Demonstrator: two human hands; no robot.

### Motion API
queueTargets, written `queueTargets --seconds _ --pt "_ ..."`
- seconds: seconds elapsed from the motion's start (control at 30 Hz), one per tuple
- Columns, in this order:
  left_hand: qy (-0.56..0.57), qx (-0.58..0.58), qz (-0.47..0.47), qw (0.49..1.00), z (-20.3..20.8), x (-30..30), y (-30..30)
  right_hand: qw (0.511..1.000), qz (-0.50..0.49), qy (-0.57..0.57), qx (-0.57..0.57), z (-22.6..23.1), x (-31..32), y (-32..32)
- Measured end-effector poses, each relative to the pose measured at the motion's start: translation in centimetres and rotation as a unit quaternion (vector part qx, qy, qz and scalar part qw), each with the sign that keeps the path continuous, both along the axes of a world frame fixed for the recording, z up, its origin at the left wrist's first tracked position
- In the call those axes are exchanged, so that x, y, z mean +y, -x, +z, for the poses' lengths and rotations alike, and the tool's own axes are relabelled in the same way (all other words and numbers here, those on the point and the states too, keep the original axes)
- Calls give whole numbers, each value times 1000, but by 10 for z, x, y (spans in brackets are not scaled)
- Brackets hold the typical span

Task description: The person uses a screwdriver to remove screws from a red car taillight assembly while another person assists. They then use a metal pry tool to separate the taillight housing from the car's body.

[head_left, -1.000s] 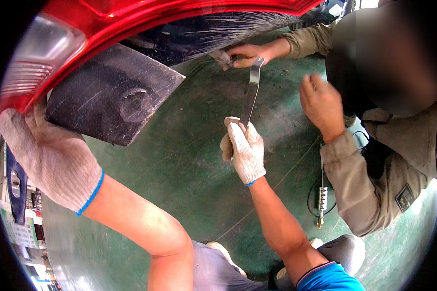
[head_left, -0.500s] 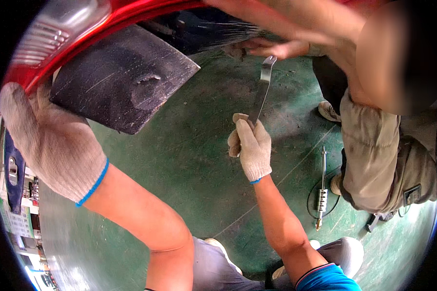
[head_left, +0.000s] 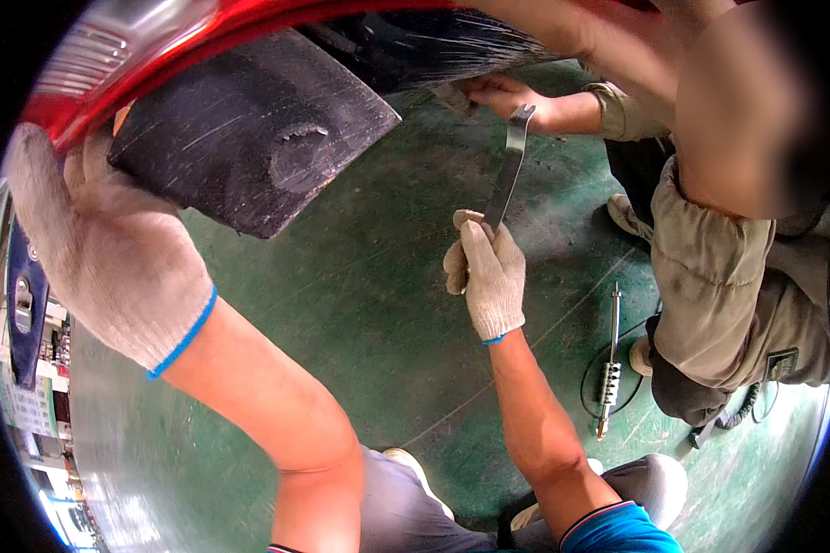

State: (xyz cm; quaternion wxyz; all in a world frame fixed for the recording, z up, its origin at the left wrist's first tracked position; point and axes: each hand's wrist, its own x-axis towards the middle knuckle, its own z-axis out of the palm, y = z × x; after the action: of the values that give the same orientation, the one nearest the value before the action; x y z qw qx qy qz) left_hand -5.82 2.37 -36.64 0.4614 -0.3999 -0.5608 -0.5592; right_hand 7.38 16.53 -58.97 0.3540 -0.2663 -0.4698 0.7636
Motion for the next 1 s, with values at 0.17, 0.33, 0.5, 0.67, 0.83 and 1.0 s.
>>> queueTargets --seconds 0.17,0.33,0.5,0.67,0.83,1.0 --pt "23 -5 -78 997 1 5 -14 1000 7 3 9 -2 1 0" --pt "156 74 201 964 1 1 -28 999 9 37 25 1 3 -4" --pt "185 50 241 951 -3 -2 -37 998 9 38 50 1 0 0" --pt "3 -90 -88 992 12 21 -56 997 13 55 53 6 0 -7" --pt "-45 -143 -144 978 12 24 -64 993 33 91 74 8 -7 -12" --pt "-113 -108 0 988 -7 28 -69 990 49 93 96 3 -1 -14"
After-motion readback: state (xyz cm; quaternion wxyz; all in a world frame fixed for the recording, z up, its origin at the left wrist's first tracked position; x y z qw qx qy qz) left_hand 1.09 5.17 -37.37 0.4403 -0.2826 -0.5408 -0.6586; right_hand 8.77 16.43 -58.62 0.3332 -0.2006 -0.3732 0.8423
